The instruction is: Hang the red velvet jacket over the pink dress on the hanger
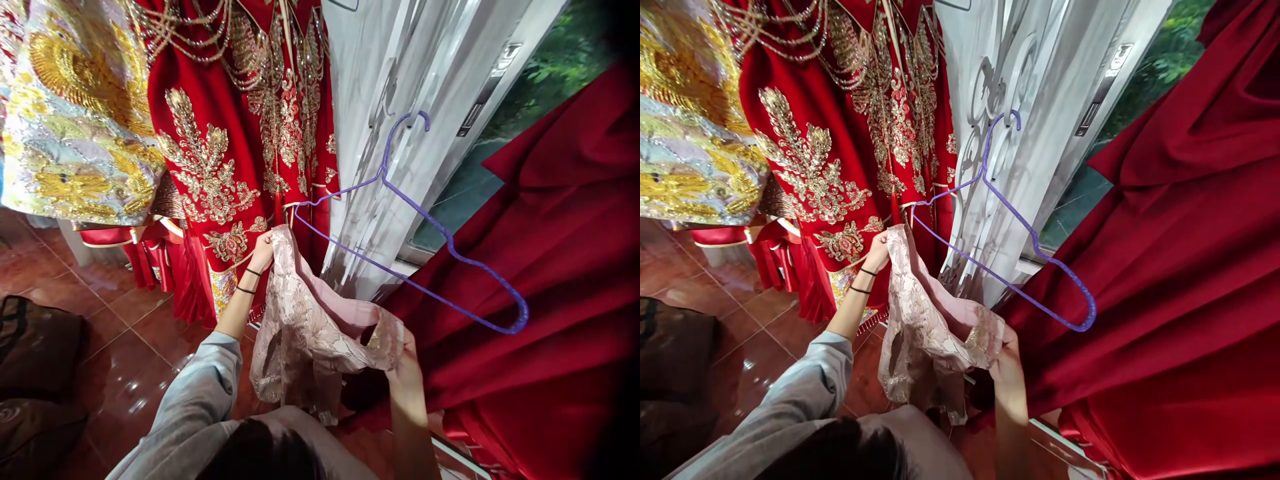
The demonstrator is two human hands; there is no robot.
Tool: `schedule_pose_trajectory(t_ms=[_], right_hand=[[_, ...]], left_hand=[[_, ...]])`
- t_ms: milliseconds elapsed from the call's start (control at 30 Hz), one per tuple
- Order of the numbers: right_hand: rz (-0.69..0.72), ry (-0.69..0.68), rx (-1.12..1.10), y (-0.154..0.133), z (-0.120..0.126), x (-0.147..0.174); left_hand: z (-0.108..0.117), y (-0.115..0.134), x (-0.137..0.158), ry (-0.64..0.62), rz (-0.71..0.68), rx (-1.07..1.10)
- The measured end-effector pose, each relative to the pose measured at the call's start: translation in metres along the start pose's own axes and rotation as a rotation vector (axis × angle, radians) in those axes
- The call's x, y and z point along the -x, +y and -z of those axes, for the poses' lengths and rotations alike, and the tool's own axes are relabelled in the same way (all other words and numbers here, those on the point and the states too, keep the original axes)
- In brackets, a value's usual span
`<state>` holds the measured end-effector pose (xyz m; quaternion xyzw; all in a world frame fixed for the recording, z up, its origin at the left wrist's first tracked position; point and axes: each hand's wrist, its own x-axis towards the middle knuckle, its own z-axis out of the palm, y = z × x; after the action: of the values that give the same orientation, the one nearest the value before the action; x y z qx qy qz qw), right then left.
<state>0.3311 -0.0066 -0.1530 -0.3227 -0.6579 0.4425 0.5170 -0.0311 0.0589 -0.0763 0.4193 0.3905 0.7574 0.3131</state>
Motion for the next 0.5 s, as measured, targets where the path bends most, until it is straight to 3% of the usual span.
schedule_pose_trajectory(t_ms=[167,367,500], right_hand=[[-0.103,0.167,-0.516,-0.018,-0.016,-0.002],[-0.161,0.197,-0.641,-0.038,-0.009,-0.007],[-0.159,0.23,-0.621,-0.048,-0.003,-0.006]], left_hand=[[-0.013,-0.017,-0.027,-0.004,0.017,0.14],[-0.022,-0.002,-0.056,0.061,-0.059,0.309],[-0.026,0.013,-0.061,0.039,-0.069,0.361]])
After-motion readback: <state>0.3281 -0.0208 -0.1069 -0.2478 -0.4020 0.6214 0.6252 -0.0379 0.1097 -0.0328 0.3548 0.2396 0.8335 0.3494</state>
